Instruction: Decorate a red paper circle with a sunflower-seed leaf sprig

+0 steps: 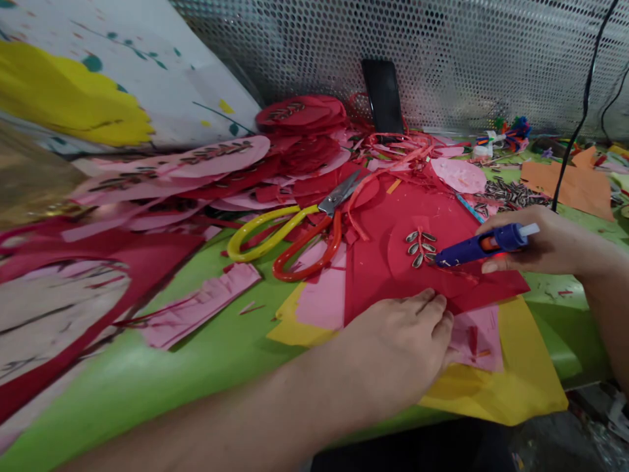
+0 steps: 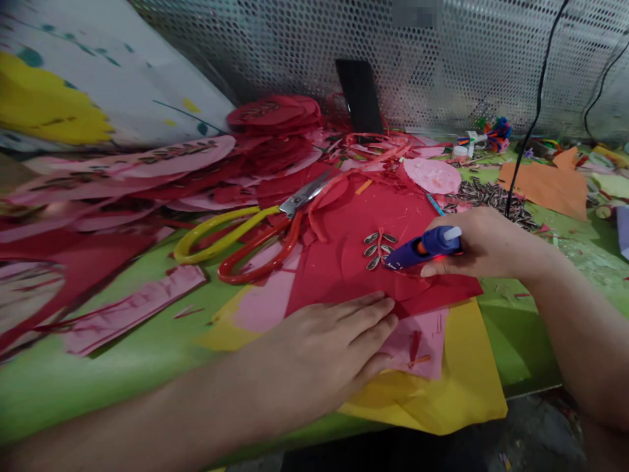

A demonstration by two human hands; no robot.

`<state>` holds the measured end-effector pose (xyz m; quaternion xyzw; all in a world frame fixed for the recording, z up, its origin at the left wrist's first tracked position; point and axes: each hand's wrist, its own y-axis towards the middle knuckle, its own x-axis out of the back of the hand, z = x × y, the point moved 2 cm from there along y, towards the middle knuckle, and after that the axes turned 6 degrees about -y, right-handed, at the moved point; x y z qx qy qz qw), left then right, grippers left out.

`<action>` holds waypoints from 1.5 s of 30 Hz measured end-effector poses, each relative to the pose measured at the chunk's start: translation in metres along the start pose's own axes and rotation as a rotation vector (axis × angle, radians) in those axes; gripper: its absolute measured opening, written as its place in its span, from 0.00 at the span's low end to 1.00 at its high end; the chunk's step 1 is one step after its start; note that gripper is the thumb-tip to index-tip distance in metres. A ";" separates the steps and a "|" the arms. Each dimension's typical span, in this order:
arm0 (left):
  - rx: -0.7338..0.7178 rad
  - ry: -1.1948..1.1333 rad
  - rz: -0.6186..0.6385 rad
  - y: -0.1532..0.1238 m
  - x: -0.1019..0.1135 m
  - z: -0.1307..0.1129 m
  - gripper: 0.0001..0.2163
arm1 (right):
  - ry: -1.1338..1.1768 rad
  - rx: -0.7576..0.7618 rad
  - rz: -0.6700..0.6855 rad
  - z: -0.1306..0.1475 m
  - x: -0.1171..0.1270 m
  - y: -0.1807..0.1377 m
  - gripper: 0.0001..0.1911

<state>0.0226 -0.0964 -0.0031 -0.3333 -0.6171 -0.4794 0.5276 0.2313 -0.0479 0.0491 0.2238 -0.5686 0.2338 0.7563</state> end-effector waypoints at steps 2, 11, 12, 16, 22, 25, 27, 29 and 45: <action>0.000 -0.003 0.032 0.000 0.000 0.000 0.12 | -0.004 -0.010 0.004 0.001 0.000 0.001 0.20; -0.020 0.003 0.025 0.000 0.001 0.000 0.11 | 0.005 0.038 -0.014 0.005 -0.001 0.001 0.18; -0.024 0.008 0.026 0.000 0.001 0.000 0.11 | 0.007 0.036 -0.006 0.005 -0.001 0.001 0.18; -0.032 0.019 0.046 0.000 0.001 0.000 0.11 | -0.001 0.008 -0.006 0.004 -0.001 0.000 0.19; -0.024 0.004 0.075 0.001 0.002 -0.001 0.11 | -0.028 -0.039 -0.049 0.004 -0.001 -0.001 0.20; -0.034 -0.003 0.081 0.001 0.002 0.000 0.11 | -0.020 -0.017 -0.031 0.007 -0.001 0.000 0.20; -0.037 0.002 0.068 0.000 0.001 0.000 0.11 | -0.016 0.003 -0.021 0.009 -0.001 0.001 0.20; -0.041 0.012 0.059 0.000 0.001 0.000 0.11 | -0.020 0.020 -0.029 0.009 -0.001 0.002 0.20; -0.051 0.059 -0.006 0.000 0.000 0.000 0.10 | -0.073 0.094 -0.072 0.009 -0.001 -0.001 0.19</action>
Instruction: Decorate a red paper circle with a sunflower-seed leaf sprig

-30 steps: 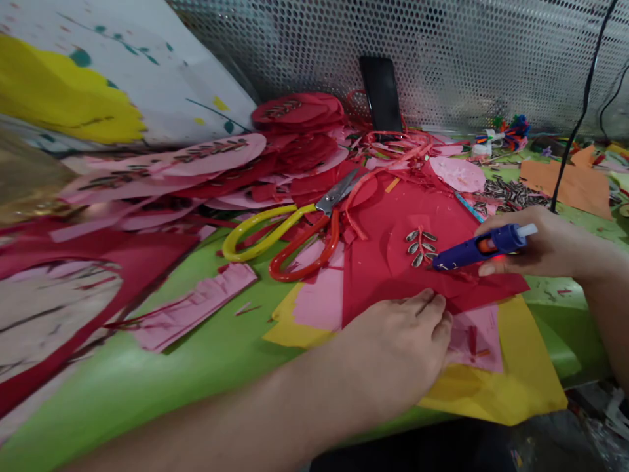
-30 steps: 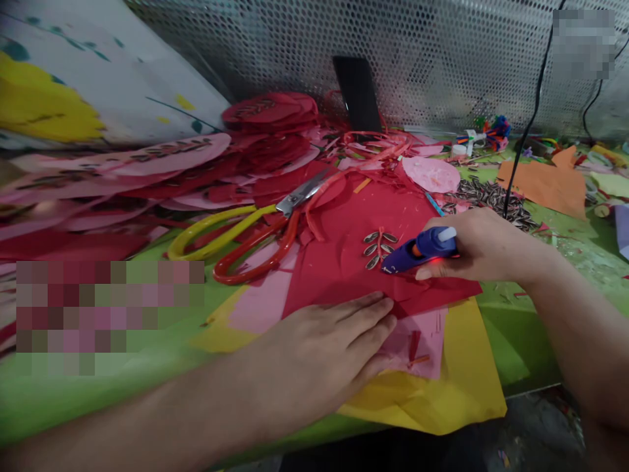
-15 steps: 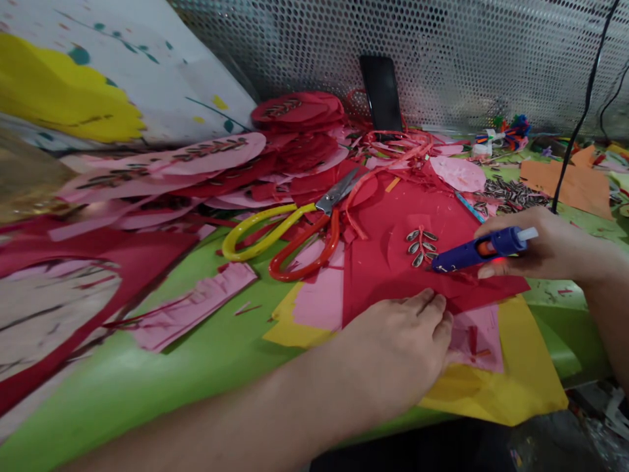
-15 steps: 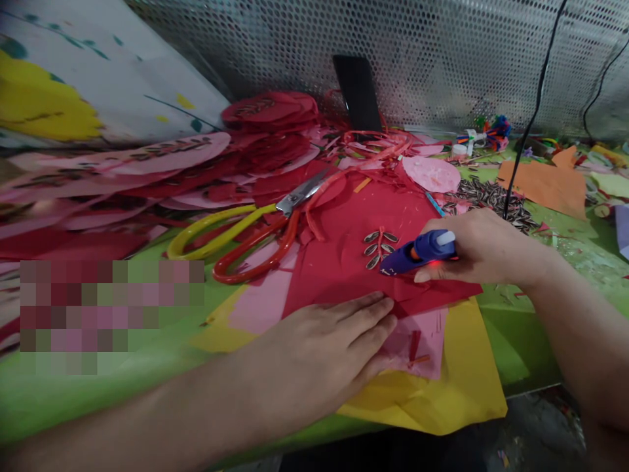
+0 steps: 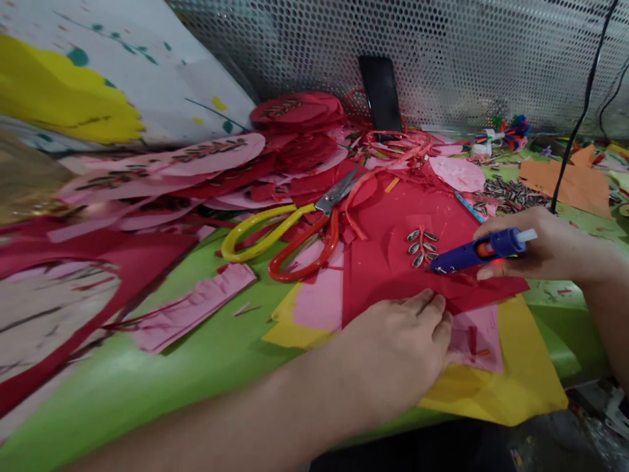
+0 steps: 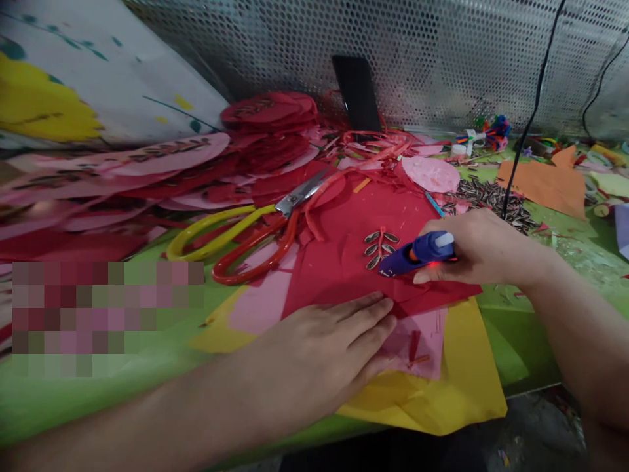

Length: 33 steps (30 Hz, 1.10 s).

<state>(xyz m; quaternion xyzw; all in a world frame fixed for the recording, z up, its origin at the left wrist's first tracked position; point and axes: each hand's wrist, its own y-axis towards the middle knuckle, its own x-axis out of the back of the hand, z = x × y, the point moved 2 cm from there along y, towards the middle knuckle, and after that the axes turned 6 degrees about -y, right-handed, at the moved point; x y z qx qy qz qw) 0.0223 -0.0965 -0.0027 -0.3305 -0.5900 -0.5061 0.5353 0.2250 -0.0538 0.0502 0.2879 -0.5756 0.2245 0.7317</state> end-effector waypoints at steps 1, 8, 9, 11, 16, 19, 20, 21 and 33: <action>-0.005 0.001 0.003 0.000 0.000 0.000 0.10 | 0.004 0.005 -0.002 0.001 0.000 0.000 0.19; 0.013 -0.006 -0.009 0.000 0.000 -0.001 0.12 | -0.010 -0.041 0.005 0.000 0.001 -0.001 0.20; 0.018 -0.014 -0.006 0.000 0.000 -0.001 0.12 | -0.011 -0.045 0.003 -0.001 0.001 -0.001 0.20; 0.015 -0.026 -0.005 0.000 0.000 -0.001 0.12 | 0.002 -0.039 0.000 -0.001 0.001 -0.001 0.20; 0.002 -0.012 -0.020 0.001 0.001 -0.001 0.12 | 0.029 0.014 0.001 0.001 0.001 -0.001 0.17; -0.011 -0.007 -0.030 0.001 0.001 -0.001 0.11 | 0.017 0.005 0.006 0.001 0.001 -0.002 0.17; -0.016 -0.004 -0.033 0.001 0.001 -0.001 0.11 | 0.012 0.001 0.007 0.001 0.001 -0.002 0.17; -0.021 -0.002 -0.027 0.000 0.001 -0.001 0.10 | 0.007 -0.004 0.007 0.000 0.001 -0.002 0.18; 0.004 -0.009 -0.033 0.000 0.000 -0.001 0.12 | -0.036 -0.086 0.015 0.000 0.000 -0.001 0.20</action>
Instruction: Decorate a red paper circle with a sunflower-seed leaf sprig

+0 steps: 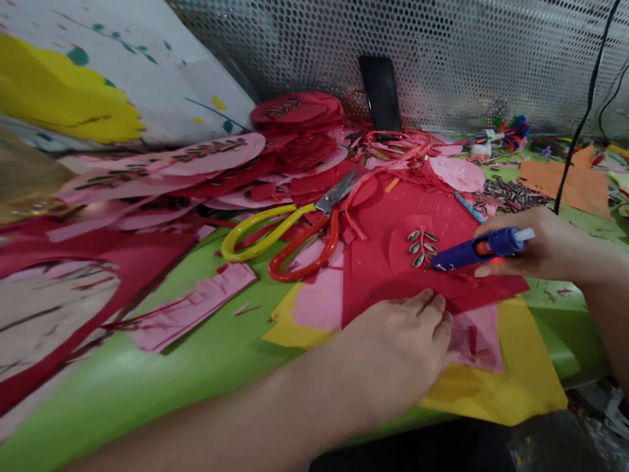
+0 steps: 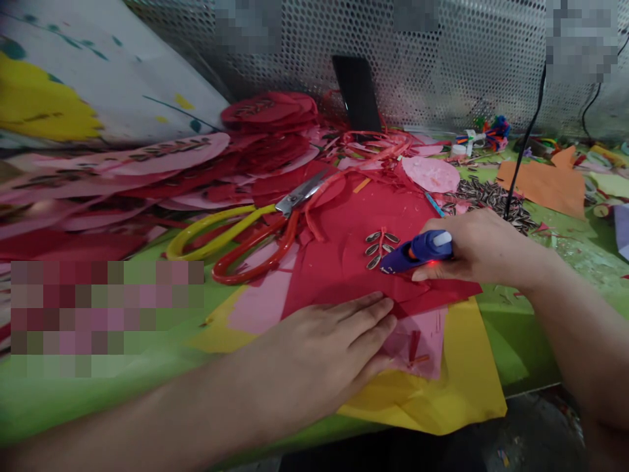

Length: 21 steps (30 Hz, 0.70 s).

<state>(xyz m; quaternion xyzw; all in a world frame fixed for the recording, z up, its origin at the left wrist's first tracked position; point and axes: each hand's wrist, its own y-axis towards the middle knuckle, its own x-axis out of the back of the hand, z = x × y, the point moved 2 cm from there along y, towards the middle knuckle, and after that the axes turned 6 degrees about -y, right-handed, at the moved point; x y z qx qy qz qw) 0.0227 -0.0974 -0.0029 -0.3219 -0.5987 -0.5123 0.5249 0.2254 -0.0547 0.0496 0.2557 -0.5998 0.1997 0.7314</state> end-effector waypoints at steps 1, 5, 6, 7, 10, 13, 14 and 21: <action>-0.005 0.002 0.001 0.000 0.000 0.000 0.11 | 0.013 0.020 0.005 0.001 0.000 0.000 0.19; -0.017 -0.004 0.032 0.000 0.001 0.000 0.10 | 0.026 0.062 0.004 0.001 0.001 0.000 0.18; -0.021 -0.006 0.034 0.000 0.001 0.000 0.10 | 0.029 0.064 0.002 0.001 0.001 0.000 0.18; -0.026 -0.006 0.031 0.000 0.001 0.000 0.10 | 0.035 0.063 0.002 0.001 0.002 0.000 0.18; -0.023 -0.011 0.011 0.001 0.002 0.000 0.10 | 0.038 0.035 0.017 0.000 0.002 -0.001 0.19; 0.013 -0.030 0.005 0.001 0.002 0.001 0.12 | -0.007 -0.013 0.008 -0.002 0.002 -0.002 0.23; 0.020 -0.035 0.003 0.002 0.002 0.001 0.13 | -0.018 -0.019 0.002 -0.002 0.002 -0.002 0.23; 0.006 -0.036 0.061 0.002 0.004 0.000 0.13 | 0.019 0.049 0.021 0.001 0.001 -0.002 0.19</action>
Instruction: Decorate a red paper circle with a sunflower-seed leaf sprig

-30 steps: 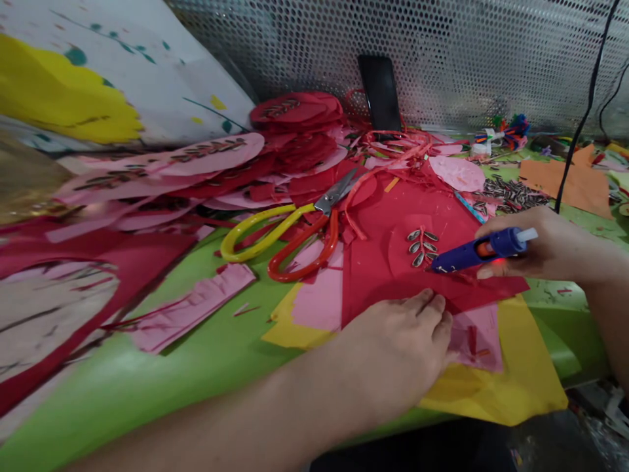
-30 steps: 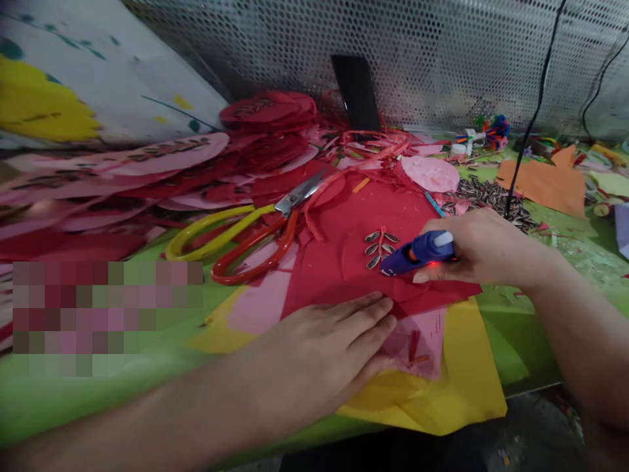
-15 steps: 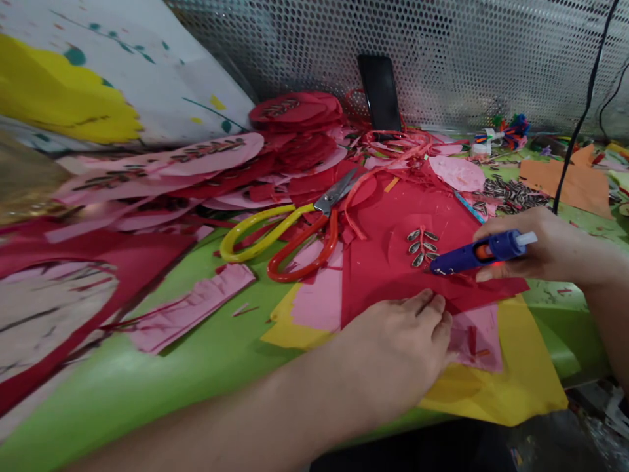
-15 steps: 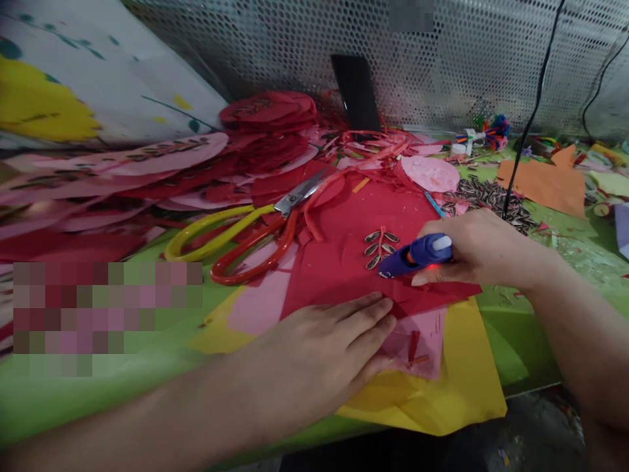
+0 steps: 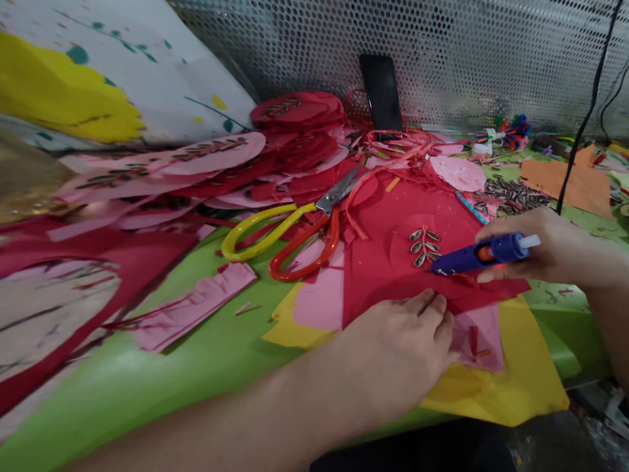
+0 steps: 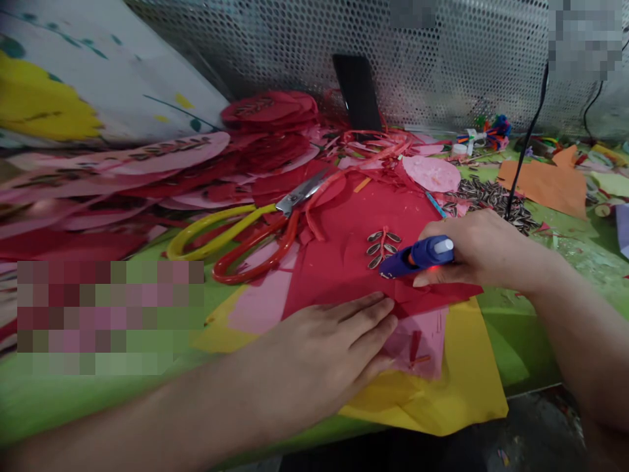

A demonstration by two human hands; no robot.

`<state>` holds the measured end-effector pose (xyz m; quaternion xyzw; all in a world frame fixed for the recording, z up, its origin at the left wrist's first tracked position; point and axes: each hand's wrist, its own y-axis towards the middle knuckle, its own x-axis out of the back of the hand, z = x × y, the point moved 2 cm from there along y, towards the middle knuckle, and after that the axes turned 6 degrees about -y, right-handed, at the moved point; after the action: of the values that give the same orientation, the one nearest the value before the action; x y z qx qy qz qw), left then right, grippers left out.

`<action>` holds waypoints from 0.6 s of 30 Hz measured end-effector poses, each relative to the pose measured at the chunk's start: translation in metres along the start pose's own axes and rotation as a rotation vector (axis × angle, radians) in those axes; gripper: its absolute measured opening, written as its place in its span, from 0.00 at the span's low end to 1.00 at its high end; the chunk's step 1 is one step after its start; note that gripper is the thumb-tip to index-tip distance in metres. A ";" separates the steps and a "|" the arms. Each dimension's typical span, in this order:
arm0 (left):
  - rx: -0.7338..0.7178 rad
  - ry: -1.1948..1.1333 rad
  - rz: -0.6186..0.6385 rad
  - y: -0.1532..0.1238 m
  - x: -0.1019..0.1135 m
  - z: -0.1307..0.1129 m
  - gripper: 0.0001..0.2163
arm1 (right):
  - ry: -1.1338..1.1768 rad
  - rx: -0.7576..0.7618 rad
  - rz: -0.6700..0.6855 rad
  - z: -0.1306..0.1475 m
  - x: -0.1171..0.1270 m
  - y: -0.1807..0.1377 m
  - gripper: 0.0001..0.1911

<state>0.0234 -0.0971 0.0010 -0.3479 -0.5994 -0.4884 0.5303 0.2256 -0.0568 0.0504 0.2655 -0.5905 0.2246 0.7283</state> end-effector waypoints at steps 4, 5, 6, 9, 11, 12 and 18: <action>-0.005 0.005 0.032 0.001 0.000 0.001 0.14 | 0.015 0.028 -0.007 0.002 0.002 0.000 0.18; -0.007 0.004 0.030 0.001 0.000 0.001 0.14 | 0.014 0.030 -0.008 0.002 0.002 0.000 0.18; -0.002 0.003 0.024 0.001 0.000 0.001 0.14 | 0.007 0.028 -0.009 0.002 0.002 0.000 0.18; 0.002 0.001 -0.001 0.001 -0.001 0.000 0.14 | -0.050 -0.001 -0.020 0.001 0.002 0.000 0.19; 0.001 0.005 -0.012 0.000 -0.002 -0.001 0.13 | -0.092 -0.038 -0.028 -0.001 0.000 -0.001 0.21; 0.002 0.007 -0.017 0.000 -0.002 -0.001 0.13 | -0.106 -0.055 -0.031 -0.002 0.000 -0.001 0.22; 0.017 -0.004 -0.029 0.000 -0.003 0.000 0.13 | -0.137 -0.065 -0.041 -0.003 -0.001 -0.001 0.25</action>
<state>0.0242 -0.0970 -0.0014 -0.3356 -0.6097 -0.4900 0.5249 0.2285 -0.0556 0.0485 0.2684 -0.6402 0.1715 0.6990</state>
